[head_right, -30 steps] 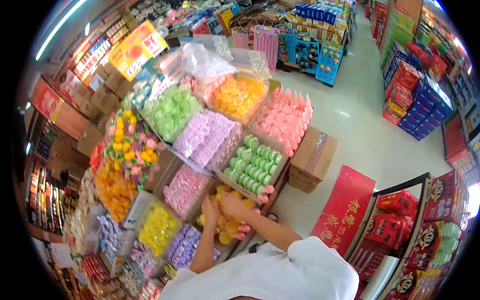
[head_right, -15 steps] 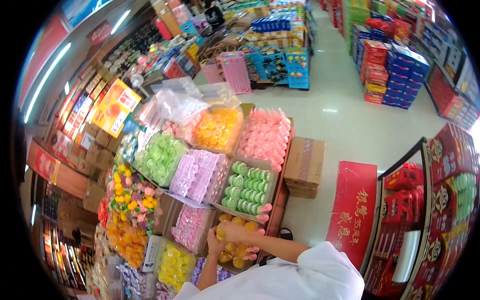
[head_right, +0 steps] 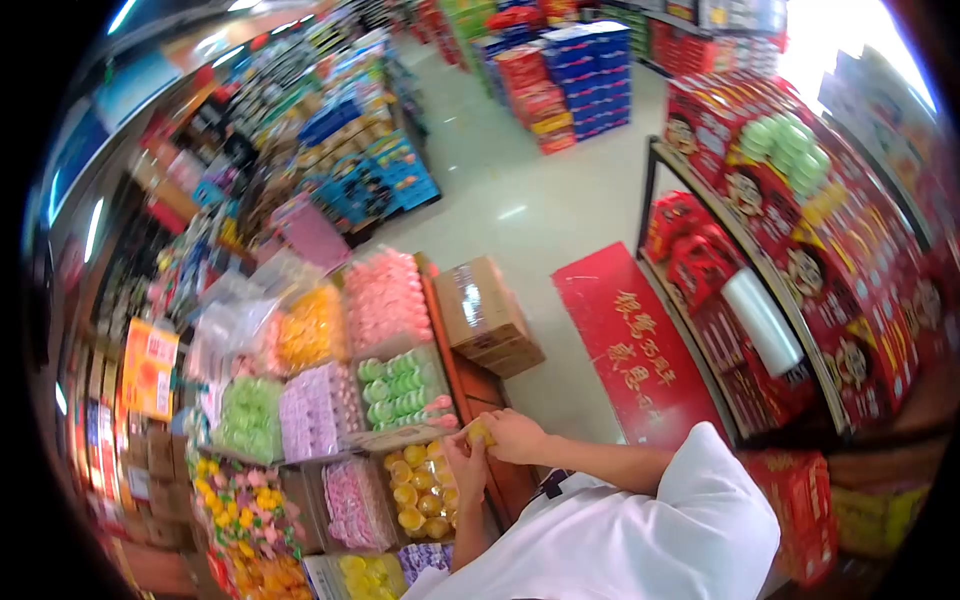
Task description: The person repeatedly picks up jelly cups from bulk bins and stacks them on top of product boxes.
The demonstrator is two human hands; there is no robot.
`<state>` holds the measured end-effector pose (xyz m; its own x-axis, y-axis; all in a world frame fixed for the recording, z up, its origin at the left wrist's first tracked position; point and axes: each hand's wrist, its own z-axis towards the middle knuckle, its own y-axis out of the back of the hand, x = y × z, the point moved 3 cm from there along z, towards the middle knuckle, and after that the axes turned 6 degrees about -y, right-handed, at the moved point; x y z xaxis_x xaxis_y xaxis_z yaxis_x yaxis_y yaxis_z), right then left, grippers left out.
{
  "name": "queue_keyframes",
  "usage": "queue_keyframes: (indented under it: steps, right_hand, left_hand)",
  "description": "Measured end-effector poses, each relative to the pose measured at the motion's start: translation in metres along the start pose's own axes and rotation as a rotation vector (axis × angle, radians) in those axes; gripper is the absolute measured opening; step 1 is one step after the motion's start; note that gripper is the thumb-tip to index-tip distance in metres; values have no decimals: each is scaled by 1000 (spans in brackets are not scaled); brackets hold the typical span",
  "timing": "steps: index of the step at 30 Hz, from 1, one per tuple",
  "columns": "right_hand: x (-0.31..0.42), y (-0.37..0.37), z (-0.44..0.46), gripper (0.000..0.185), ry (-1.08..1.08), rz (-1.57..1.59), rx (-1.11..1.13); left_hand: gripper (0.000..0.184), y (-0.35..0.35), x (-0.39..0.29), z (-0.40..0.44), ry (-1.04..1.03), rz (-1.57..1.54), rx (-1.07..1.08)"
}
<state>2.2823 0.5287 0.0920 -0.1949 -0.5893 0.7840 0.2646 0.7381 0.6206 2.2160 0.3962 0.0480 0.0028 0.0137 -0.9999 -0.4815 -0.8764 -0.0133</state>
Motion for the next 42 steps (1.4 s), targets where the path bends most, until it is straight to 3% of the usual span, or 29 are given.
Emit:
queue_keyframes:
  steps: [3,12,14,18,25,27,31,33,35,37,39,42]
  right_hand:
    - [-22,40,-38,45,-312,-19,41]
    - [-74,117,-124,43,-522,-8,-288]
    - [-84,140,-141,41,-614,64,-358]
    - [-144,177,-170,44,-604,148,-695]
    - [-208,310,-220,48,-622,-35,-1062]
    - [-224,358,-241,44,-646,-5,-1085]
    - [-254,434,-279,47,-554,-65,-1355]
    - [-285,461,-293,62,-512,-183,-1480]
    - [-298,495,-307,64,-517,-180,-1501]
    - [-315,528,-319,66,-524,-180,-1514]
    - [-334,564,-330,68,-531,-256,-1592]
    - [-365,620,-338,67,-519,-319,-1659]
  left_hand:
    - [32,-49,2,-6,-42,-9,199]
    - [36,-171,14,-24,75,-65,520]
    - [48,-207,8,-24,43,17,644]
    - [64,-295,-17,-28,50,-64,886]
    - [63,-474,-33,-41,33,-89,1071]
    - [63,-530,-40,-47,-222,3,1091]
    - [62,-630,-72,-71,-19,-178,1231]
    - [65,-674,-82,-75,-526,77,1273]
    - [68,-716,-92,-83,-448,34,1321]
    - [75,-753,-120,-96,-859,193,1293]
    - [69,-795,-127,-104,-845,157,1275]
    - [79,-861,-134,-103,-842,218,1322]
